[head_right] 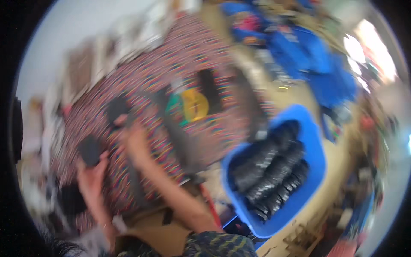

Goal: The person assembles black slipper soles by hand, fitting a flexible black strap into the grooves of the sole. They repeatedly pick up a sole, insert the strap, and place the finished unit into a blue bin. The process is performed one at a time on a table covered with a colorful patterned cloth.

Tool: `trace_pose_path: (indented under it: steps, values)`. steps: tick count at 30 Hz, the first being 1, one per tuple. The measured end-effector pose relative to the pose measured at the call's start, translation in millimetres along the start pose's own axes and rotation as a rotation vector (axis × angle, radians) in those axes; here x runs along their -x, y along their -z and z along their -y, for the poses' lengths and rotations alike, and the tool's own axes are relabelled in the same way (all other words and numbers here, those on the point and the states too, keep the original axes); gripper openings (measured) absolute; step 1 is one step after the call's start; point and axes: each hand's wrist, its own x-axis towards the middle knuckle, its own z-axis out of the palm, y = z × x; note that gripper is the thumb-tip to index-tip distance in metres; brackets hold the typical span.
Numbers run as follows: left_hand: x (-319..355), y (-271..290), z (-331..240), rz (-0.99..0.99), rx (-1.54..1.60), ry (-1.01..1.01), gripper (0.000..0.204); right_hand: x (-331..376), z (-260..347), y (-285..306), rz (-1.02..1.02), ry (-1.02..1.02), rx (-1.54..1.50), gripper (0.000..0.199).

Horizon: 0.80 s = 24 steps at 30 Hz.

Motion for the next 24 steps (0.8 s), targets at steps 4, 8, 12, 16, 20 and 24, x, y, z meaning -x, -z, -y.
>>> trace_pose_path:
  steps: [4,8,12,16,20,24]
  values:
    - [31.7,-10.5,29.5,0.122,0.034,0.176,0.062,-10.2,4.8,5.8,0.066,-0.115,-0.119,0.033]
    - [50.4,-12.8,36.9,0.130,0.204,0.165,0.058,4.6,10.2,1.1,0.167,0.016,-0.336,0.024]
    - [63.4,-8.6,37.7,0.127,0.212,0.161,0.056,20.1,10.8,9.2,0.318,-0.103,-0.078,0.024]
    - [83.8,2.9,44.0,0.132,0.106,0.053,0.055,69.6,33.5,-2.0,0.286,-0.145,0.250,0.020]
    - [98.4,11.6,48.8,0.075,-0.231,-0.021,0.055,99.5,30.8,-4.6,0.166,-0.056,0.462,0.018]
    - [103.8,-6.0,33.0,-0.062,-1.091,-0.282,0.064,114.8,21.3,-0.4,0.140,0.061,0.445,0.027]
